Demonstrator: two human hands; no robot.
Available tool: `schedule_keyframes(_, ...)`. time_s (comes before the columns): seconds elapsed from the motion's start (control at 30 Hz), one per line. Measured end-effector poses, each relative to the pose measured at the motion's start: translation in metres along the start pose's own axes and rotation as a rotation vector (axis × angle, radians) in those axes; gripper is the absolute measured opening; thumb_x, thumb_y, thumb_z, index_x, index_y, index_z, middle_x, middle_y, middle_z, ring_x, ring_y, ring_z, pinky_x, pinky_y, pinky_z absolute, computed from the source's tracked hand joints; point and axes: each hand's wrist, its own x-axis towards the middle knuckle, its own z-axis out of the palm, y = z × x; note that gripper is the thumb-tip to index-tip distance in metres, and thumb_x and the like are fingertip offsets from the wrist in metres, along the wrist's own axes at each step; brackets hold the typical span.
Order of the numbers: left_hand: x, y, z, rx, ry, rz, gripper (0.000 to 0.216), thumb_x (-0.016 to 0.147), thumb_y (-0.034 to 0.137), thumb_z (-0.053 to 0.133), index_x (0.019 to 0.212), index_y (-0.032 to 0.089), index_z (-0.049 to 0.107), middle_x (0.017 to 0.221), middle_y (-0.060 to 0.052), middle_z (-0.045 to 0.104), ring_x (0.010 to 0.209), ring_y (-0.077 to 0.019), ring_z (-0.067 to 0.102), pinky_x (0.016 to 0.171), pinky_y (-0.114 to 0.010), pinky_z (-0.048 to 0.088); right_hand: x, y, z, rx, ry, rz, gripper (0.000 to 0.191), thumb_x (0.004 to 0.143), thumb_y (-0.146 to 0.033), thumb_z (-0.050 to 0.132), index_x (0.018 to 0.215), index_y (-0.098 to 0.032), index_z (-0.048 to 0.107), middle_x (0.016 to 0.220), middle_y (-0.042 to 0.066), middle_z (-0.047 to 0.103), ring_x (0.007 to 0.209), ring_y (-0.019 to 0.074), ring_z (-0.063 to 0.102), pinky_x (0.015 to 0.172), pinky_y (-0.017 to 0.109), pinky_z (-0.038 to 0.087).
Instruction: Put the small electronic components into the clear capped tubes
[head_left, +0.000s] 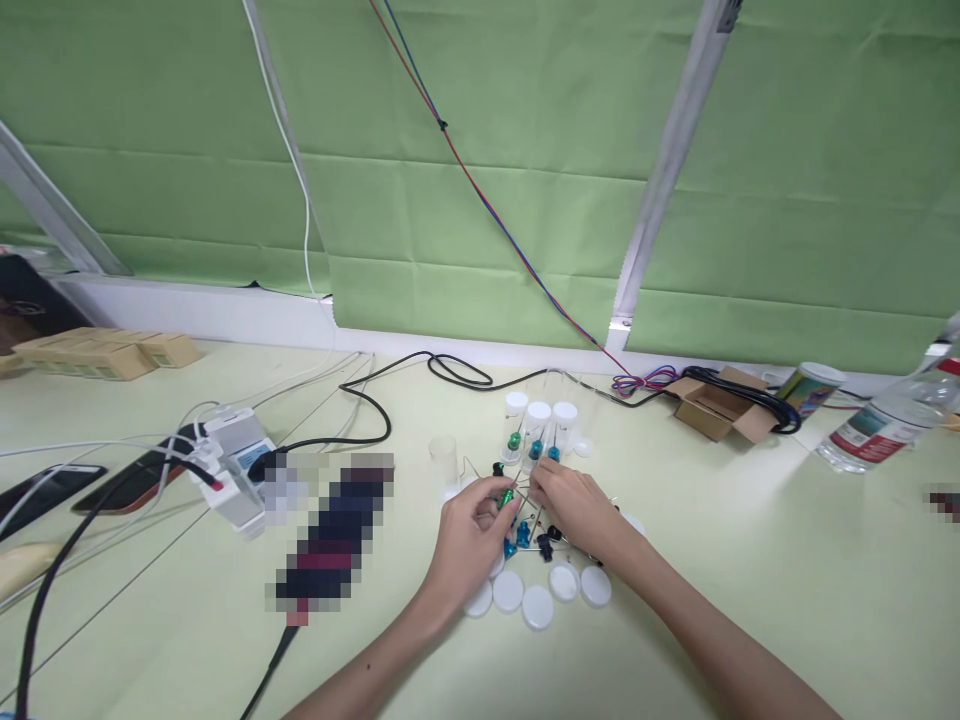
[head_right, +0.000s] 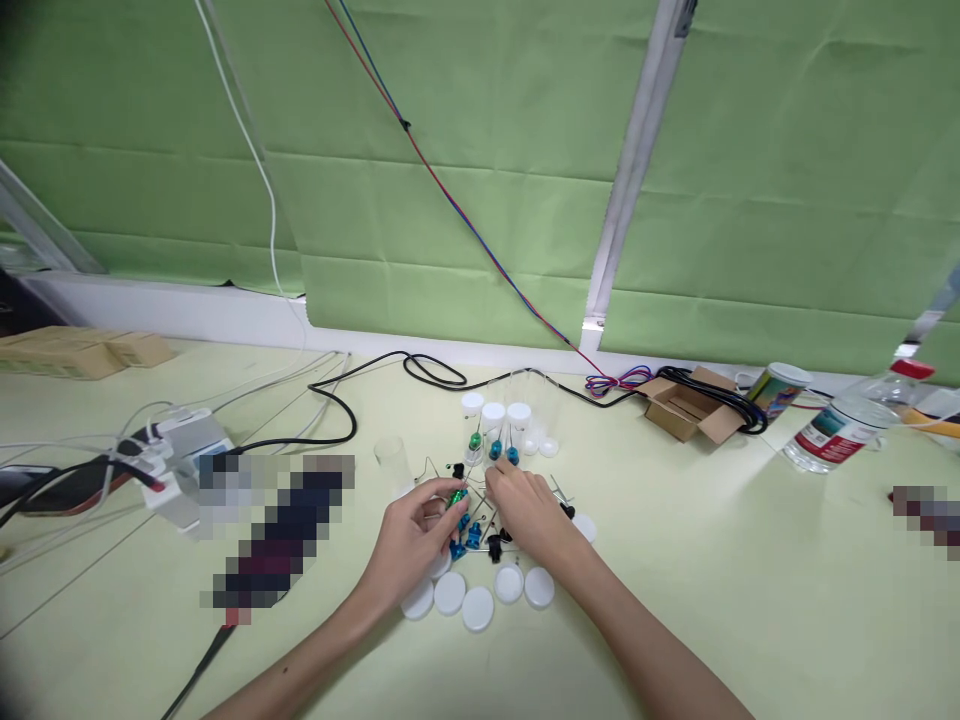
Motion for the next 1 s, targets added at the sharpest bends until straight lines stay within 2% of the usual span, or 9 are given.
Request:
schedule_keyframes(0.27, 0.0, -0.004, 0.002, -0.101, -0.038, -0.039, 0.028, 0.082, 0.04, 0.065, 0.097, 0.017, 0.064, 0.052, 0.004, 0.057, 0.043, -0.0118, 0.05, 0.046, -0.023, 0.041, -0.001, -0.023, -0.029, 0.201, 0.099, -0.019, 0.017, 0.099, -0.017, 0.036, 0.089, -0.02, 0.048, 0.092, 0.005, 0.058, 0.072, 0.0173, 0.056, 0.058, 0.026, 0.035)
schedule_keyframes(0.37, -0.001, -0.003, 0.002, -0.183, -0.07, -0.083, 0.03, 0.08, 0.041, 0.067, 0.097, 0.017, 0.063, 0.051, 0.004, 0.057, 0.041, -0.011, 0.049, 0.045, -0.022, 0.04, 0.0, -0.027, -0.031, 0.335, 0.129, -0.01, 0.015, 0.099, -0.019, 0.034, 0.089, -0.021, 0.045, 0.092, 0.005, 0.058, 0.076, 0.0183, 0.056, 0.061, 0.027, 0.037)
schedule_keyframes(0.57, 0.0, 0.004, -0.001, -0.302, -0.095, -0.127, 0.031, 0.076, 0.041, 0.071, 0.094, 0.017, 0.064, 0.062, 0.002, 0.062, 0.043, -0.0112, 0.054, 0.047, -0.024, 0.044, -0.003, -0.025, -0.027, 0.572, 0.148, 0.001, 0.013, 0.098, -0.022, 0.034, 0.088, -0.022, 0.042, 0.083, 0.001, 0.056, 0.072, 0.0172, 0.053, 0.063, 0.028, 0.039)
schedule_keyframes(0.8, 0.0, 0.011, 0.002, -0.466, -0.106, -0.235, 0.034, 0.074, 0.045, 0.074, 0.088, 0.015, 0.066, 0.073, -0.001, 0.062, 0.056, -0.0133, 0.059, 0.05, -0.025, 0.05, -0.004, -0.023, -0.03, 0.795, 0.065, 0.069, 0.017, 0.099, -0.033, 0.033, 0.088, -0.023, 0.041, 0.074, -0.002, 0.051, 0.063, 0.0149, 0.048, 0.059, 0.026, 0.037)
schedule_keyframes(1.0, -0.001, 0.012, 0.003, -0.567, -0.073, -0.316, 0.034, 0.075, 0.047, 0.072, 0.081, 0.015, 0.063, 0.063, 0.003, 0.057, 0.049, -0.009, 0.054, 0.043, -0.02, 0.043, -0.003, -0.021, -0.021, 0.89, 0.018, 0.072, 0.02, 0.1, -0.037, 0.032, 0.086, -0.024, 0.038, 0.07, -0.005, 0.045, 0.059, 0.0132, 0.045, 0.058, 0.025, 0.036)
